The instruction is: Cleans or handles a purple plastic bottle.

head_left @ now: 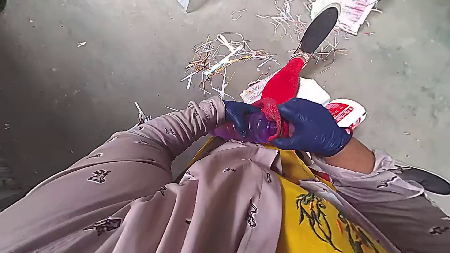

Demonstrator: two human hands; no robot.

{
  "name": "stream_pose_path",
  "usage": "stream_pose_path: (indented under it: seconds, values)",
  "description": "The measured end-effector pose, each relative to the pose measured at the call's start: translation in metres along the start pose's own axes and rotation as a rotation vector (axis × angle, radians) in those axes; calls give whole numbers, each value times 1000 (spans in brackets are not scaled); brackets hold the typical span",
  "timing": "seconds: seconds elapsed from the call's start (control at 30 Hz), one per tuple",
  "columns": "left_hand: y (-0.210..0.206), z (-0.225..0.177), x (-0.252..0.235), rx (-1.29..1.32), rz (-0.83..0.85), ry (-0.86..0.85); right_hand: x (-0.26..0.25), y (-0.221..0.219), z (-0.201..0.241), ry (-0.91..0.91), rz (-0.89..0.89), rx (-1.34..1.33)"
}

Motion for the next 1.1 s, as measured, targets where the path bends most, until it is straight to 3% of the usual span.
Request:
stream_pose_path:
  seconds: [0.13,0.33,0.47,0.8,0.9,0.97,1.03,1.1]
  values:
    - [2,8,0,-111,-61,11,2,-7,-6,-176,-11,33]
    - [-9,-10,6,46,-145,30,12,-16,-8,-346,-102,37]
    - [-10,-7,10,-74,-232,-40,24,-25,-8,-519,-92,33]
    - [-24,-13,27,-342,-455,16,39,-33,3,-855,-101,-142]
    - [-30,-17,37,-383,-556,8,38,-30,8,-867,-67,-122]
    - [-30,-20,42,-390,-581,-2,36,-29,11,-764,-112,-101]
    - [-26,-24,43,-346,-504,-9,32,-27,13,-643,-154,-99]
    - [-20,-25,46,-220,-313,50,25,-27,21,-536,-128,-87]
Point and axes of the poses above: each hand's wrist, its own x-axis away from the middle knuckle, its own y-axis out of the back of the hand, z = x × y, the point moved 5 cm from there along -x, towards the middle knuckle, and after that the axes turned 6 degrees about -z, right-handed, at the moved point
